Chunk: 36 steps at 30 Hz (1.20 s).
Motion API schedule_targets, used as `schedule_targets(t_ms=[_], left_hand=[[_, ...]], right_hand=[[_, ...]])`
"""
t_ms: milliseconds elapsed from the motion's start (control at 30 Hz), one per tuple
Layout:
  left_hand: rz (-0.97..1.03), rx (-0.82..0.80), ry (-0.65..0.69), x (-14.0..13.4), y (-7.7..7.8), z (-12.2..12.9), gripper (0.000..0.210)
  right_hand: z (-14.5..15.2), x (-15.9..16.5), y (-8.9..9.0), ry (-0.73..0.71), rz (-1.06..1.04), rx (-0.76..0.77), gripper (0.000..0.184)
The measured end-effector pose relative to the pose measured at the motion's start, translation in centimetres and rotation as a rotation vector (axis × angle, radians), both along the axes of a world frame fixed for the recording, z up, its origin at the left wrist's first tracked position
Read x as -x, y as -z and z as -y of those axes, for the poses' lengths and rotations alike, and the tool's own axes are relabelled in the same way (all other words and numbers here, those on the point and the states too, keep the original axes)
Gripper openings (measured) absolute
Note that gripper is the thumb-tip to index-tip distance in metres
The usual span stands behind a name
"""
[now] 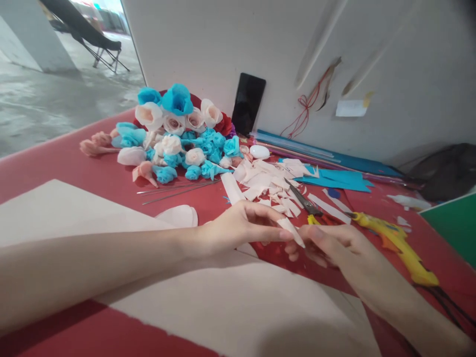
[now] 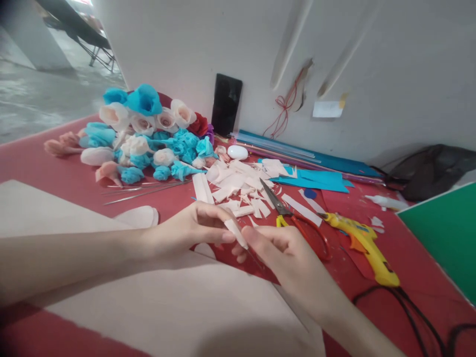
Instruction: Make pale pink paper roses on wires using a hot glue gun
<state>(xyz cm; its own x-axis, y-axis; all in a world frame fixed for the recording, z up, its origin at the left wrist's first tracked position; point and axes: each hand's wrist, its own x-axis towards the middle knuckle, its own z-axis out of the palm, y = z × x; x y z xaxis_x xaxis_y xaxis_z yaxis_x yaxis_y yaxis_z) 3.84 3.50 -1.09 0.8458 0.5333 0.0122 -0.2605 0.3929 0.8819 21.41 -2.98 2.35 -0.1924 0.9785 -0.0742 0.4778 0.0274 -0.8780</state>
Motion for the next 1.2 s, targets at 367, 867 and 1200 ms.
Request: schedule_targets(t_ms=[367,867,1200], left_hand=[[-0.156,-0.028,-0.083,-0.1,0.2,-0.3,0.005],[-0.052,-0.016,-0.025,-0.1,0.4,-0.1,0.011],[-0.196,-0.144,-0.158,-0.1,0.3,-0.3,0.021]], right_hand=[[0.4,1.0,0.3,0.027,-0.07,0.03,0.038],[0.4,0.2,1.3,0.032,-0.217,0.245,0.04],[0.5,-0.1,-1.3,0.003,0.044,-0.383,0.009]])
